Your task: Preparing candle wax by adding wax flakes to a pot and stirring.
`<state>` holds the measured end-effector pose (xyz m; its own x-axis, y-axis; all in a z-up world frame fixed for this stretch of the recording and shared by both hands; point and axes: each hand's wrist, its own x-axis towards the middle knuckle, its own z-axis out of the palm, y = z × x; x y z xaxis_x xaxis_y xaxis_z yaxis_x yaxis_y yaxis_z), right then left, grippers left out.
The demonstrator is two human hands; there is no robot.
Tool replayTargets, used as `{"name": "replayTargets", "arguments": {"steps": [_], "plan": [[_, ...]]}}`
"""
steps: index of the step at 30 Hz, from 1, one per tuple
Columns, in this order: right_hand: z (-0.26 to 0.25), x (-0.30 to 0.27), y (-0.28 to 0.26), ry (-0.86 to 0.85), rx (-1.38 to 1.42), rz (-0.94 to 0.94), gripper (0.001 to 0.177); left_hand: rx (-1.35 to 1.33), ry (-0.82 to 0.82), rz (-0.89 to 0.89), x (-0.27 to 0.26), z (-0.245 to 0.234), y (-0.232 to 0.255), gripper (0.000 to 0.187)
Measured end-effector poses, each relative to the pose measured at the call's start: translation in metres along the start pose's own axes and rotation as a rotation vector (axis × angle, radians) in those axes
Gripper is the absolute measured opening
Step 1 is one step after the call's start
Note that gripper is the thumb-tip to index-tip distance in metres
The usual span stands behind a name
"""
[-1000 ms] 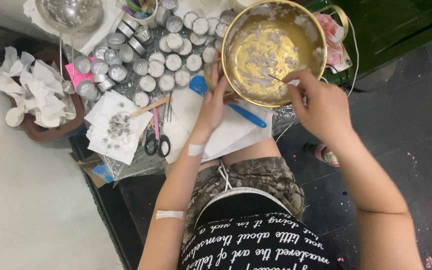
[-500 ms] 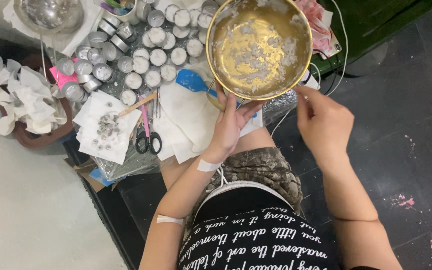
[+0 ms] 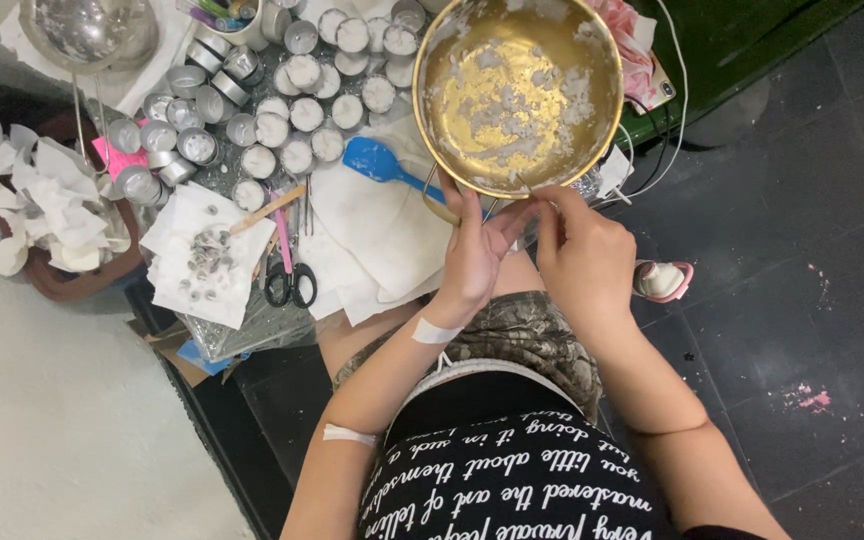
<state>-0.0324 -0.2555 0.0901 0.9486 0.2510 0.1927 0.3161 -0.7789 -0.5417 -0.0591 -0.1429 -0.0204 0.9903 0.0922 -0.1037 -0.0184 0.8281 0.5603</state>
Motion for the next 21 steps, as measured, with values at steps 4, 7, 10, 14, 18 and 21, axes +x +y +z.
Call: {"name": "replayTargets", "arguments": {"steps": [4, 7, 10, 14, 18, 21], "plan": [[0.003, 0.003, -0.009, -0.067, 0.044, 0.023, 0.013, 0.054, 0.019, 0.036, 0.002, 0.012, 0.007, 0.070], [0.010, 0.001, -0.007, -0.010, 0.053, -0.094, 0.012, 0.093, 0.045, 0.033, 0.003, 0.011, 0.005, 0.070], [0.010, 0.005, -0.009, -0.063, 0.063, -0.024, 0.012, 0.130, 0.045, 0.038, 0.002, 0.006, 0.001, 0.070], [0.005, 0.014, -0.006, -0.061, 0.100, -0.079, 0.014, 0.186, 0.007, 0.018, 0.003, -0.013, -0.009, 0.069], [0.000, 0.039, 0.019, 0.010, 0.002, -0.110, 0.011, 0.228, 0.041, -0.002, 0.008, -0.014, 0.013, 0.067], [0.005, 0.058, 0.041, 0.209, -0.077, -0.341, 0.032, 0.233, 0.100, -0.020, 0.009, -0.018, 0.036, 0.068]]}}
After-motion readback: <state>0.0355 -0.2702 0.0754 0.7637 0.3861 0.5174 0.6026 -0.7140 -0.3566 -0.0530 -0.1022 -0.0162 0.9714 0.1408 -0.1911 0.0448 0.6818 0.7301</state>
